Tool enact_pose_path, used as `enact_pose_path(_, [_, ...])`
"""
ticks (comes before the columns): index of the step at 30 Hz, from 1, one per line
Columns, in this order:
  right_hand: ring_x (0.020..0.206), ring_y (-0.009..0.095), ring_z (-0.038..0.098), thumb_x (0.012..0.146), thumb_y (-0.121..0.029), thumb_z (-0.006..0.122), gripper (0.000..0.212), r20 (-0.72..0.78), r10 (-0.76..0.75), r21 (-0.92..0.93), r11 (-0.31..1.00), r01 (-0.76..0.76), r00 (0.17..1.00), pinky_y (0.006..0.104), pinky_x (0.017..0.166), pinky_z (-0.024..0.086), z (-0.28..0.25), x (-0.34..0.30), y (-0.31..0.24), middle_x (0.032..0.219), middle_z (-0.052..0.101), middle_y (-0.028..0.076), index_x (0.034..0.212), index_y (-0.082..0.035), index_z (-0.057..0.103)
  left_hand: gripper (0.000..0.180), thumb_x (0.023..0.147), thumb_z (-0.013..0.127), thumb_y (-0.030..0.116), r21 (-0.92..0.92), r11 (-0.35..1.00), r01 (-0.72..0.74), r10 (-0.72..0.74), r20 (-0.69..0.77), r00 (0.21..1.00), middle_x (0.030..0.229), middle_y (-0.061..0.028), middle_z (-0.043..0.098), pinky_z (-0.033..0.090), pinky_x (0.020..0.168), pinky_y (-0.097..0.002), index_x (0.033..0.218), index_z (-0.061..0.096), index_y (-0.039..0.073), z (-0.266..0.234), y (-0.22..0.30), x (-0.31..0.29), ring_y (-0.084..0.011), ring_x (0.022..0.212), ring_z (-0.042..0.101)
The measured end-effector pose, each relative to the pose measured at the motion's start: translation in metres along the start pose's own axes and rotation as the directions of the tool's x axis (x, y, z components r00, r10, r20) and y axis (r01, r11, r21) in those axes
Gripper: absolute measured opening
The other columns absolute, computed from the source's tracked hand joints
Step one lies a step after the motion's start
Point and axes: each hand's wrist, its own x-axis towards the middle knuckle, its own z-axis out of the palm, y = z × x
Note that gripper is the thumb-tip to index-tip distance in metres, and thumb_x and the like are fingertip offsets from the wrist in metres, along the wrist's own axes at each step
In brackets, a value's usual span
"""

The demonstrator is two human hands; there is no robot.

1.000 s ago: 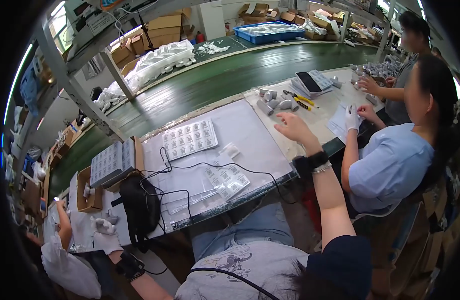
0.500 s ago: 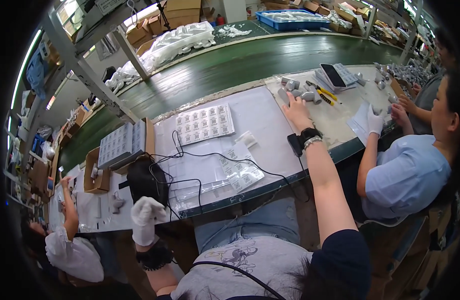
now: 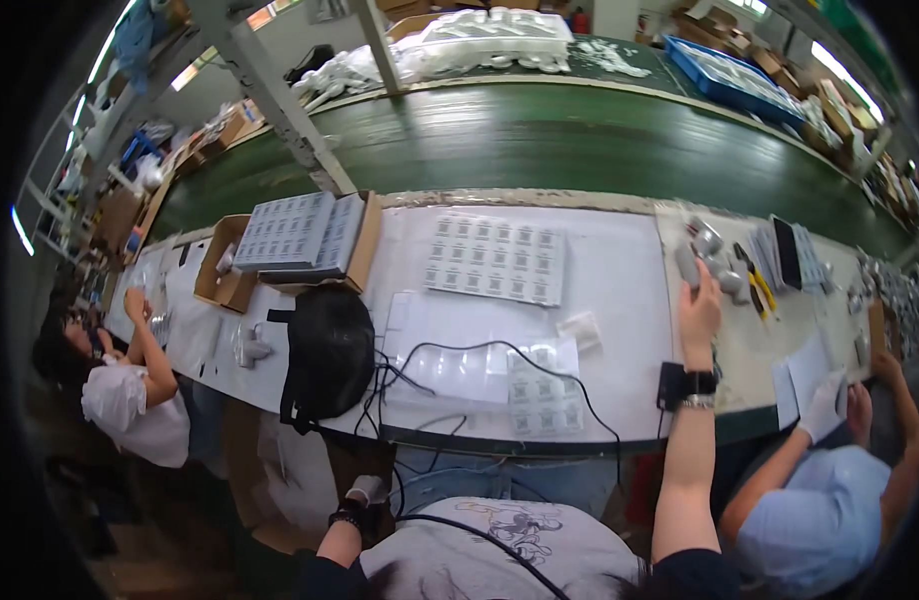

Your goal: The person picks up a gray cylinder, wipes it with a cloth, and peels a label from a sheet. They apply the label to the cylinder, smooth it down, and place the finished component onto the conveyor belt.

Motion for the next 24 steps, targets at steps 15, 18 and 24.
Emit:
enact_pose_path(15, [0.086,0.022,0.055,0.088,-0.009,0.056,0.044,0.109,0.082,0.085,0.992,-0.091,0.991,0.0289,0.069,0.045,0.015,0.012,0.026,0.107,0.056,0.011,0.132,-0.011,0.048,0.036,0.083,0.049,0.029,-0.438,0.731,0.524,-0.541,0.096,0.835,0.094,-0.0211,0.064,0.051,0.074,-0.0422,0.103,0.063,0.002,0.078,0.010,0.062,-0.0355,0.087,0.063])
enact_pose_path(18, [0.086,0.021,0.055,0.090,-0.010,0.053,0.043,0.134,-0.022,0.044,0.999,0.016,0.991,0.0283,0.071,0.044,0.015,0.005,0.017,0.122,0.054,0.013,0.132,-0.006,0.046,0.036,0.083,0.049,0.029,-0.492,0.686,0.536,-0.590,0.055,0.805,0.094,-0.0210,0.064,0.051,0.074,-0.0420,0.102,0.063,0.002,0.060,0.005,0.066,-0.0354,0.087,0.063])
enact_pose_path(24, [0.108,0.026,0.053,0.091,-0.009,0.051,0.044,0.184,-0.128,-0.068,0.987,0.142,0.974,0.0304,0.082,0.044,0.008,0.010,0.009,0.126,0.051,0.015,0.134,-0.004,0.043,0.036,0.083,0.049,0.030,-0.574,0.618,0.537,-0.609,0.082,0.789,0.094,-0.0207,0.064,0.051,0.074,-0.0418,0.101,0.064,0.002,0.043,0.050,0.059,-0.0351,0.087,0.063])
